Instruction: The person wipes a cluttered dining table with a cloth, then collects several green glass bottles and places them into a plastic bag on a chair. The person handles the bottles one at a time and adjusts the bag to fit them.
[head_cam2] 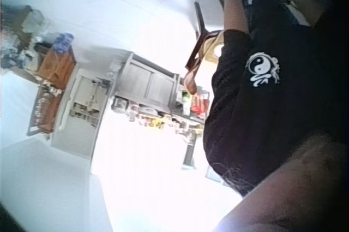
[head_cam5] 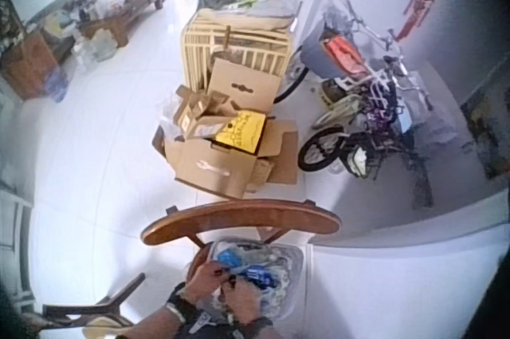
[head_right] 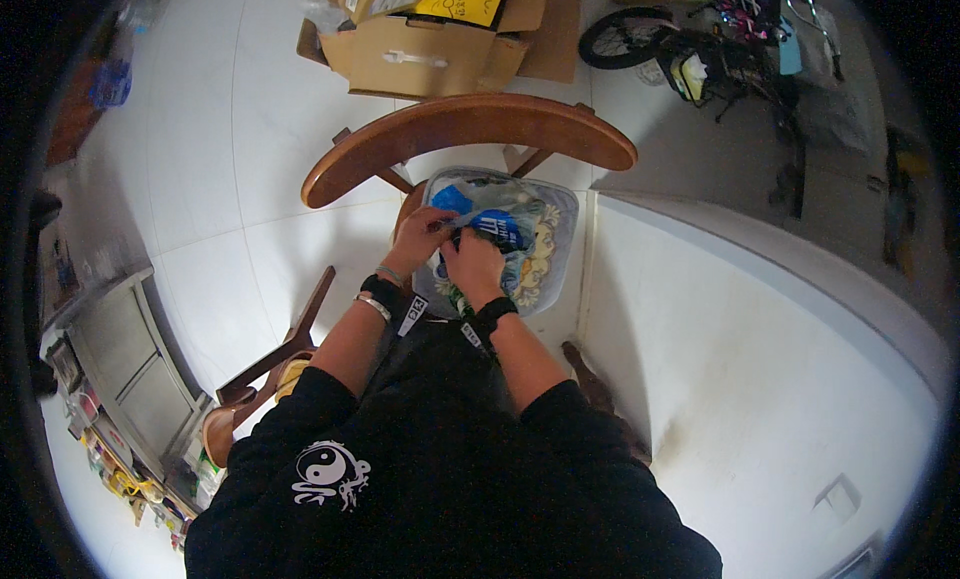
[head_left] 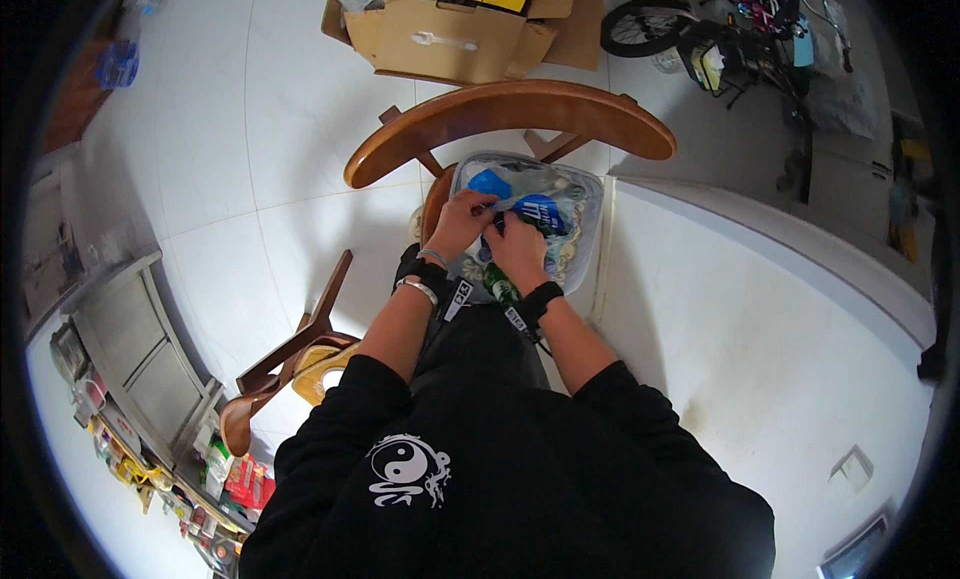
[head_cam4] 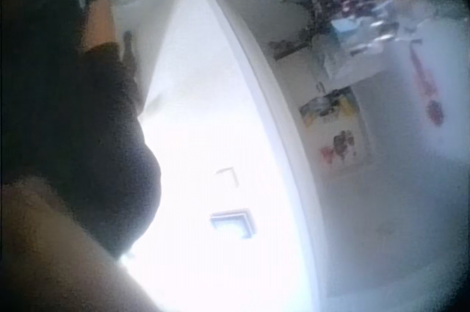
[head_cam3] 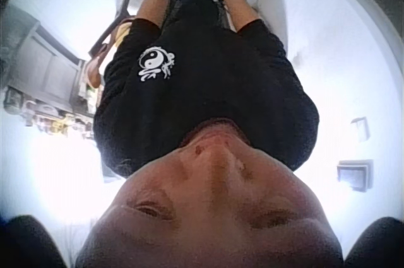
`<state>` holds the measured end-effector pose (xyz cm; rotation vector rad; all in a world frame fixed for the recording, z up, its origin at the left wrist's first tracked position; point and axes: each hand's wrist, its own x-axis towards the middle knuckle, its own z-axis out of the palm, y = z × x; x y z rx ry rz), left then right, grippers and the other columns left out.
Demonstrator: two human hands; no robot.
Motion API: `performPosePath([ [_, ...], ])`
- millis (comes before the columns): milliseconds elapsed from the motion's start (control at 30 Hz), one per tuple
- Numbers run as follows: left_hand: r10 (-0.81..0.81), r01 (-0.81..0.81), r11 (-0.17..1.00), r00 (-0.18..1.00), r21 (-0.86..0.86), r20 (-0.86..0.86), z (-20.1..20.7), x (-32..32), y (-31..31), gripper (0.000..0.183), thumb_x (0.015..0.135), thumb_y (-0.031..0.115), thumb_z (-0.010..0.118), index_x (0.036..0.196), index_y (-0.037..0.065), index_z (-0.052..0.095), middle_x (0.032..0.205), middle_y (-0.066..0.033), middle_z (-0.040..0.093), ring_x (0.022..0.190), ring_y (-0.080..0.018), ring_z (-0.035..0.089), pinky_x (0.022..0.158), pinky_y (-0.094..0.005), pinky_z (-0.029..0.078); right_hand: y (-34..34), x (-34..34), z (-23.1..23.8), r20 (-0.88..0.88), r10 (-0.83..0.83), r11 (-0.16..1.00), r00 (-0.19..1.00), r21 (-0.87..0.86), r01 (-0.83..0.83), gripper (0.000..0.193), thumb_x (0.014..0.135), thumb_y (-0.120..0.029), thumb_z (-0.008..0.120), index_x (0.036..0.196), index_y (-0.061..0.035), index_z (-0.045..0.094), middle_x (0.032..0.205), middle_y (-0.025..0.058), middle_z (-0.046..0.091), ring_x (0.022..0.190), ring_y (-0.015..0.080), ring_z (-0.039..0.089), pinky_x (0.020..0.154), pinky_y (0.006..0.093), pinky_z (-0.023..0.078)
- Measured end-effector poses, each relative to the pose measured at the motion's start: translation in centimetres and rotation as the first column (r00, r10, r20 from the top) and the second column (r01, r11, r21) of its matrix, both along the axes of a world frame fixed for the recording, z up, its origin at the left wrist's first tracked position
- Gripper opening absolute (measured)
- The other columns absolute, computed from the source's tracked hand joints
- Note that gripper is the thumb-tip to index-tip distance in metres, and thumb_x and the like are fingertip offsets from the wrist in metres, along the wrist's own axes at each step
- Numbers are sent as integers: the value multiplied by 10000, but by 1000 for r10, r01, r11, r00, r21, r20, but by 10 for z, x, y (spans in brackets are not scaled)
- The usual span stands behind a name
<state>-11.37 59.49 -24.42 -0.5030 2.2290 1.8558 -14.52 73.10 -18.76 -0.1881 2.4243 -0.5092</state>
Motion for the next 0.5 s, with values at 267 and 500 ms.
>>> performPosePath([
  [267,-92,88,986,995,-144,-25,19,-2,0,334,828,113,678,1160,94,711,1140,-174,625,989,-342,654,869,-404,544,23,-6,-2,-198,147,983,969,-80,-165,343,858,-373,658,892,-32,641,727,195,675,702,406,669,661,513,529],
  [500,-314,288,915,948,-281,-50,59,8,-2,614,792,71,711,1379,191,579,1301,-169,550,1187,-380,562,999,-442,486,35,-13,16,-293,319,930,901,-88,-358,340,802,-329,719,865,-5,639,722,196,670,673,375,680,634,482,554],
])
